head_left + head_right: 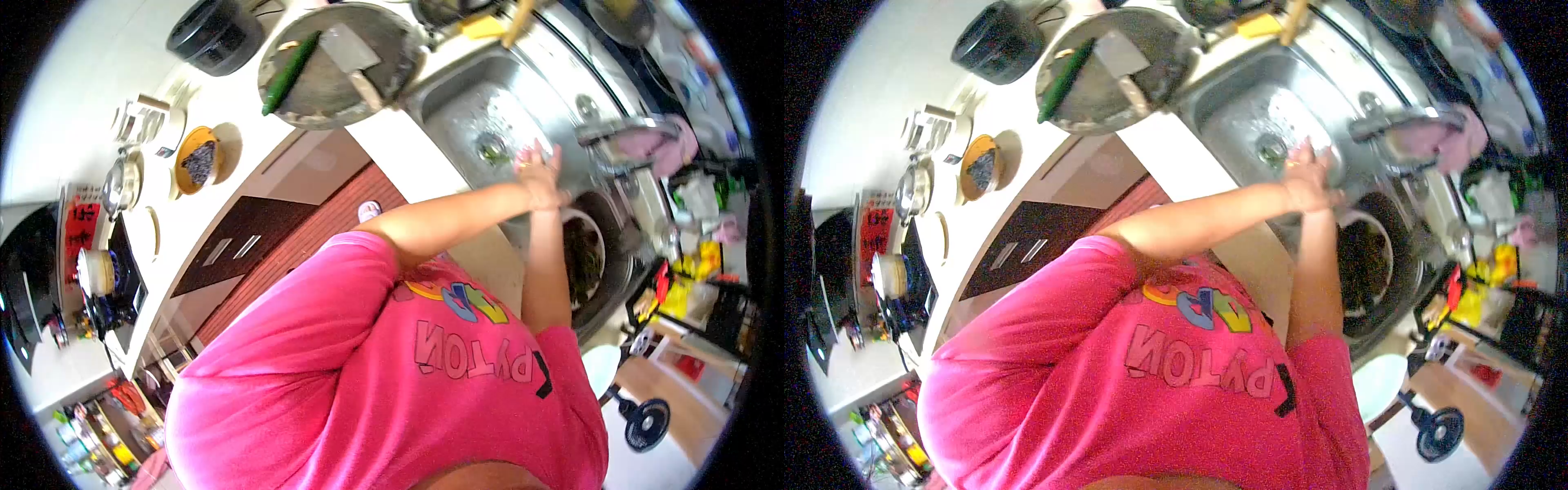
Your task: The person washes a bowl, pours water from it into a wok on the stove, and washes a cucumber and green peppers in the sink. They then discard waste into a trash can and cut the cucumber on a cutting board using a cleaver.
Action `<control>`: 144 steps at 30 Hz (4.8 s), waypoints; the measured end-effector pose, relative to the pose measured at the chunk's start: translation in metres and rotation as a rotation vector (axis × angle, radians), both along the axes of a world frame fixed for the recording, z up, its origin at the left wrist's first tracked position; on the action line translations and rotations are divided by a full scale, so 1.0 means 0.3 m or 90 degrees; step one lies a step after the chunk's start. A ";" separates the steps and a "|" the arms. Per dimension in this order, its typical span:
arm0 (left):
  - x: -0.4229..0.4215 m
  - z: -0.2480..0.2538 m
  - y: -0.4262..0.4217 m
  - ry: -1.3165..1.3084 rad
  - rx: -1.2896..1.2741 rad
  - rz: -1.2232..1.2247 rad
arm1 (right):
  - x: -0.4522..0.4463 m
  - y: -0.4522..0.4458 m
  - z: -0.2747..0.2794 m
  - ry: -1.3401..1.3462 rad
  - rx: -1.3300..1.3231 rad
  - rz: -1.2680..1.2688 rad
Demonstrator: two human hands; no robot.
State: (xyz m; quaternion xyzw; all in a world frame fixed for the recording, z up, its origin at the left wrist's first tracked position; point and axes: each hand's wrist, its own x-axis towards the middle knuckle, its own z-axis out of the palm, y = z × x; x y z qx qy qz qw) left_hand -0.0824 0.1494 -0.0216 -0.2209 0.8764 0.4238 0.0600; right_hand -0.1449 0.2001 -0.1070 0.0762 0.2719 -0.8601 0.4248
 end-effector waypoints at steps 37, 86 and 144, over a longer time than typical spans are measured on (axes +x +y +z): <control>1.012 0.011 -1.475 -0.166 -0.306 0.290 | 0.156 -1.547 0.107 1.613 0.613 0.272; 0.913 -0.088 -1.349 0.120 -0.410 0.227 | 0.675 -0.973 0.294 1.111 0.600 0.454; 1.151 -0.011 -1.564 0.473 0.540 0.551 | 0.472 -0.845 0.321 0.661 0.483 0.495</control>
